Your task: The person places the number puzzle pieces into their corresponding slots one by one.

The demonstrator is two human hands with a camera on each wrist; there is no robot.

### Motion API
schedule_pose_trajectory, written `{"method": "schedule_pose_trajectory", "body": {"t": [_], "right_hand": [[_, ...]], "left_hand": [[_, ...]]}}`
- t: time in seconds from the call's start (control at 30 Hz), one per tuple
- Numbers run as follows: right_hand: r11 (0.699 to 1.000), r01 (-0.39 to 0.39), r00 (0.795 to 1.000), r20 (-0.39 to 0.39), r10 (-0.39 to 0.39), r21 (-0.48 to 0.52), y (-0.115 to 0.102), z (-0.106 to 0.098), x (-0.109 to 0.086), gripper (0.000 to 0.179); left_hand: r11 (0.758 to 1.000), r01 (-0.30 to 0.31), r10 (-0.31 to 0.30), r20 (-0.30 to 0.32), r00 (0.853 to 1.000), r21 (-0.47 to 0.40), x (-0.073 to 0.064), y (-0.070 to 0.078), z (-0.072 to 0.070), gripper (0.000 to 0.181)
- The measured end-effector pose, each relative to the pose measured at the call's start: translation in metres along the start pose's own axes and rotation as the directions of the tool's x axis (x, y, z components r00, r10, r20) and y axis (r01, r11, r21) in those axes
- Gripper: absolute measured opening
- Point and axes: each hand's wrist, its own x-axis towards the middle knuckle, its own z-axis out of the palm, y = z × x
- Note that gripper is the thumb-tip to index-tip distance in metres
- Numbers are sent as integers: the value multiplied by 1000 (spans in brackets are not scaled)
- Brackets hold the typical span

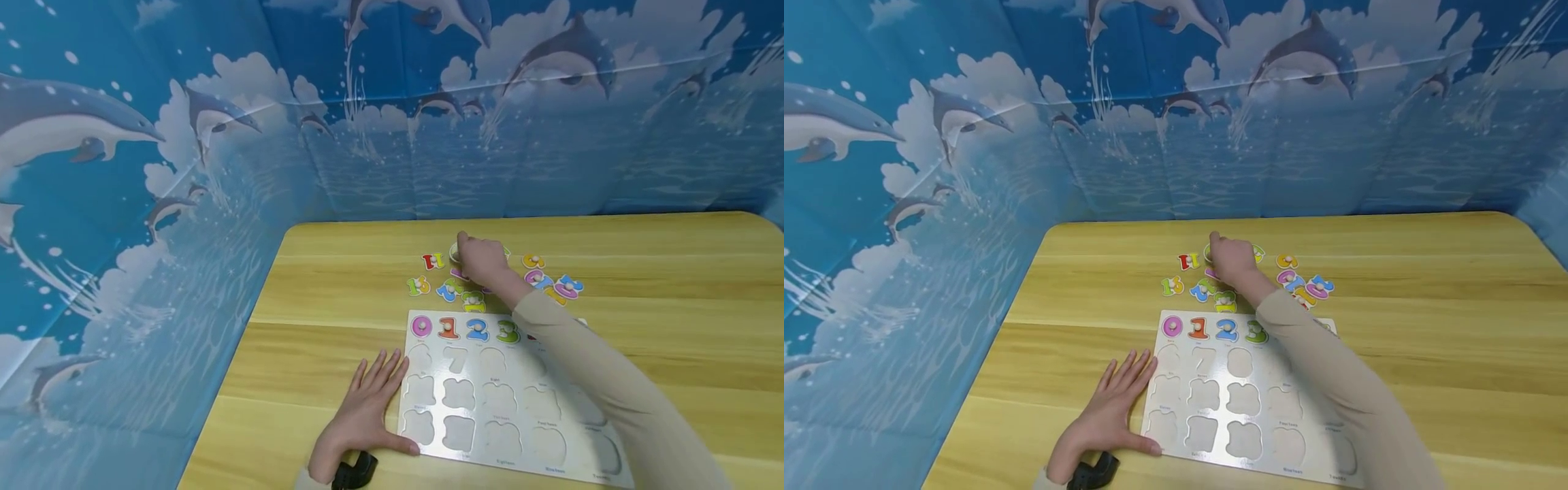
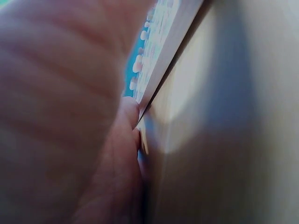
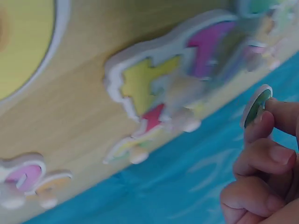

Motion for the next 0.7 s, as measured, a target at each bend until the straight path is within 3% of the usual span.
{"method": "schedule_pose_trajectory", "body": {"t": [0.23,0.4,0.57,0.7], "right_hand": [[980,197,978,-64,-197,-1,-28,-3,-42,29],[944,303,951,27,-309,131,-61,-2,-77,26],[915,368,910,139,-391,167,-85,7,-101,23],[916,367,905,166,-392,163,-98,17,-108,25]], "left_hand": [[999,-10,10,5,1000,33,0,-3,-1,129],[999,-23,23,2,1000,28,1,-3,-3,128],[999,-18,18,5,1000,37,2,-3,-2,128],[999,-14,14,3,1000,38,1,-3,0,128]]}}
